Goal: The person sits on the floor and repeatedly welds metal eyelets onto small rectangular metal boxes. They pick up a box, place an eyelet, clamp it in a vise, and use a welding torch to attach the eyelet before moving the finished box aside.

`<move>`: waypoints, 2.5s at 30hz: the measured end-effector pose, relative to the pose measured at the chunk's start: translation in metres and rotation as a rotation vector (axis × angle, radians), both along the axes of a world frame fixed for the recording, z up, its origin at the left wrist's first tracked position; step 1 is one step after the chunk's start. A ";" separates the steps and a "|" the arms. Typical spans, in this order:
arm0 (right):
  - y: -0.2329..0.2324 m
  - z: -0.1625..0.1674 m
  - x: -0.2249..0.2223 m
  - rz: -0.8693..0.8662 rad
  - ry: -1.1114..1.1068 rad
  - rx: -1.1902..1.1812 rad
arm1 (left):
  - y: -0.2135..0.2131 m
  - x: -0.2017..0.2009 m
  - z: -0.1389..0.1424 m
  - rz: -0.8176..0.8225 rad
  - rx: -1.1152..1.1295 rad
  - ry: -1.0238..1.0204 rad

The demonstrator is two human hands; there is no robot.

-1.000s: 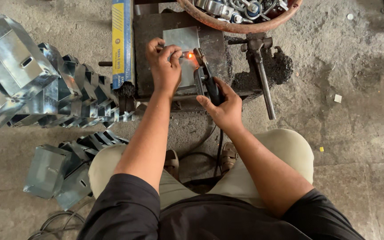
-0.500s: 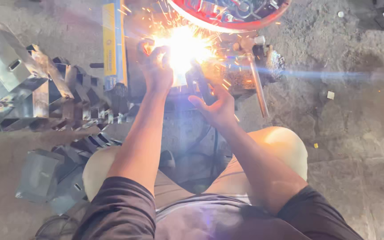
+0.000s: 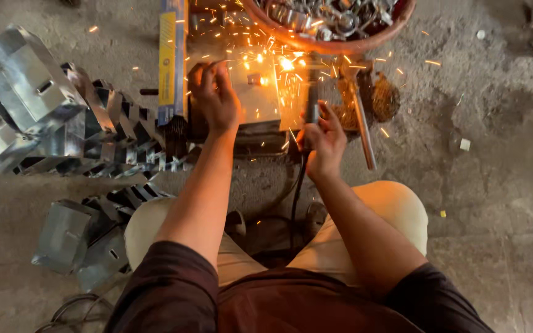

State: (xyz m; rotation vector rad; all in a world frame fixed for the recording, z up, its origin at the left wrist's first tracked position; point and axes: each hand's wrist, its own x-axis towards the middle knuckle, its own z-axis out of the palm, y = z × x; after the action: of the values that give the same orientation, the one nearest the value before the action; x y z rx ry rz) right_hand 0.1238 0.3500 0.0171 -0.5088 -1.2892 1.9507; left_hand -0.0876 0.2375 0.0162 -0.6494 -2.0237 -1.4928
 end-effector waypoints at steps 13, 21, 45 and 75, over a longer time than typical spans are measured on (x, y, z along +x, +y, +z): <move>0.016 0.015 0.032 0.340 0.123 -0.514 | -0.214 -0.002 -0.033 0.234 -0.056 -0.587; -0.020 0.039 0.082 0.060 -0.048 0.328 | -0.206 0.001 -0.021 0.200 -0.310 -0.515; 0.001 0.010 0.112 -0.126 -0.505 0.327 | -0.212 0.014 0.029 0.223 -0.439 -0.354; -0.010 0.007 0.127 0.057 -0.281 0.018 | -0.278 0.135 0.088 -0.022 -1.230 -0.751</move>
State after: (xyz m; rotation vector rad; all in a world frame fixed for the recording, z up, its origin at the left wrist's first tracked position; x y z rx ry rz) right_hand 0.2506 0.3398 0.0245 -0.7659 -1.5073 1.9624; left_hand 0.0477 -0.0409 0.1044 -0.5398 -3.4862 -0.2841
